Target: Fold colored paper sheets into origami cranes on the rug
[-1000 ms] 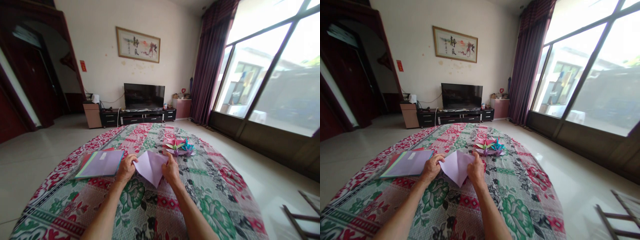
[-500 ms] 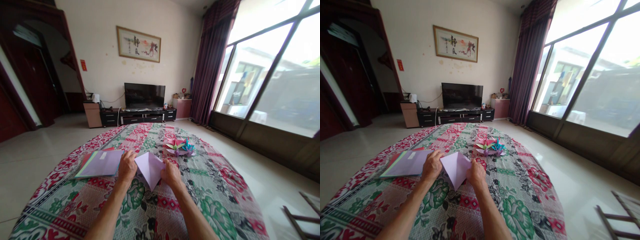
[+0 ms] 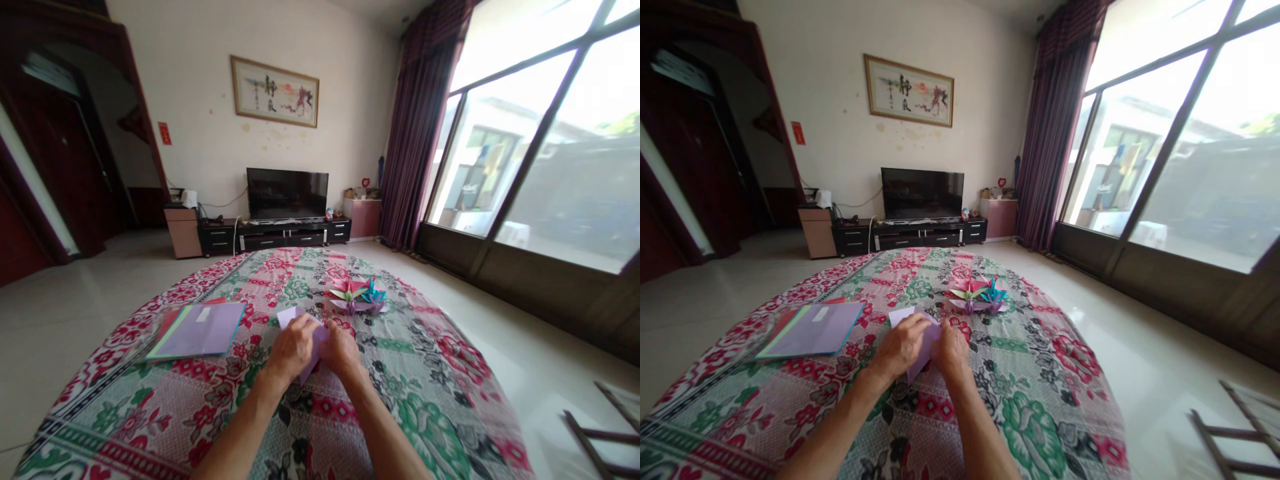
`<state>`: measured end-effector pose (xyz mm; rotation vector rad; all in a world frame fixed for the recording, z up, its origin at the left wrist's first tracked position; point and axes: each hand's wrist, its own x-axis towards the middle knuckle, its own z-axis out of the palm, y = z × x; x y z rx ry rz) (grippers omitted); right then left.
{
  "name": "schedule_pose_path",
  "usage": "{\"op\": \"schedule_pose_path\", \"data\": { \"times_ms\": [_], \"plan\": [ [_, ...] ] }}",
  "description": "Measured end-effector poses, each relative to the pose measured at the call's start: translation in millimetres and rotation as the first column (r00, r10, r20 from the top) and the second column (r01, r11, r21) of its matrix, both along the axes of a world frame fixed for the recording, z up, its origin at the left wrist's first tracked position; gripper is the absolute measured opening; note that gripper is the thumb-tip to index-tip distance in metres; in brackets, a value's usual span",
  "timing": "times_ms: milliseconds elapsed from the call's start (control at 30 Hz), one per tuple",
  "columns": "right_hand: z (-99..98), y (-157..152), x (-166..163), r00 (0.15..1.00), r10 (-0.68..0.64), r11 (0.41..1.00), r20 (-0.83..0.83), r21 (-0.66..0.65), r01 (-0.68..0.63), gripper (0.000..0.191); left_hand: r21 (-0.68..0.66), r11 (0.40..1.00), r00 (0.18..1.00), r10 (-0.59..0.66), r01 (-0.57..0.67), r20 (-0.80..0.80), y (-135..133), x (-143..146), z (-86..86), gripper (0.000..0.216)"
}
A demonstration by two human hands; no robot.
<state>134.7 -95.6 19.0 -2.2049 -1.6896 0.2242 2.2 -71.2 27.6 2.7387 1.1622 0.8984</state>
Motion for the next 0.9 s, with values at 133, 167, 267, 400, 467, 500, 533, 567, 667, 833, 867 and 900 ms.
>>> {"op": "schedule_pose_path", "data": {
  "times_ms": [133,167,267,400,467,500,533,567,667,833,867,900],
  "plan": [
    [0.9,-0.8,-0.9,1.0,-0.023,0.999,-0.022,-0.033,0.022,0.045,-0.073,0.994,0.979,0.061,-0.076,-0.193,7.0,-12.0,-17.8,0.03],
    [1.3,-1.3,-1.8,0.999,-0.033,0.999,-0.017,-0.027,0.032,0.045,-0.097,0.993,0.976,0.046,-0.067,-0.212,9.5,-15.8,-21.8,0.032],
    [4.9,-3.0,-5.7,0.996,-0.085,0.996,0.028,0.041,0.083,0.044,-0.153,0.988,0.971,-0.01,-0.027,-0.237,17.0,-24.2,-30.3,0.034],
    [12.2,-3.3,-10.2,0.995,-0.046,0.989,0.092,0.144,0.033,0.04,-0.185,0.983,0.965,-0.044,-0.004,-0.258,23.8,-30.0,-34.1,0.038],
    [12.3,-2.4,-9.9,0.985,0.134,0.968,0.114,0.196,-0.154,0.041,-0.213,0.977,0.966,-0.049,-0.006,-0.253,26.0,-33.0,-33.4,0.041],
    [10.9,-1.9,-9.0,0.961,0.246,0.941,0.124,0.208,-0.268,0.041,-0.231,0.973,0.968,-0.059,0.001,-0.243,26.9,-34.7,-32.5,0.042],
    [8.8,-1.5,-7.8,0.929,0.348,0.906,0.13,0.207,-0.368,0.042,-0.25,0.968,0.971,-0.074,0.015,-0.227,27.7,-36.5,-31.2,0.043],
    [6.2,-1.2,-6.4,0.895,0.427,0.875,0.129,0.19,-0.445,0.044,-0.265,0.964,0.974,-0.089,0.032,-0.206,28.5,-38.4,-29.8,0.043],
    [-0.7,-1.0,-1.5,0.849,0.525,0.845,0.065,0.086,-0.528,0.051,-0.285,0.957,0.987,-0.092,0.051,-0.132,31.0,-44.0,-26.0,0.041],
    [-0.8,-0.3,5.1,0.801,0.598,0.8,-0.031,-0.047,-0.599,0.061,-0.298,0.955,0.997,-0.013,-0.01,-0.075,38.7,-53.5,-30.3,0.036],
    [-0.7,0.2,6.3,0.791,0.61,0.789,-0.04,-0.062,-0.611,0.064,-0.304,0.953,0.998,-0.001,-0.019,-0.066,40.8,-55.3,-32.7,0.039],
    [-1.3,0.8,7.5,0.784,0.619,0.782,-0.042,-0.066,-0.62,0.065,-0.311,0.95,0.998,0.008,-0.025,-0.056,42.8,-57.0,-35.1,0.042]
  ]
}}
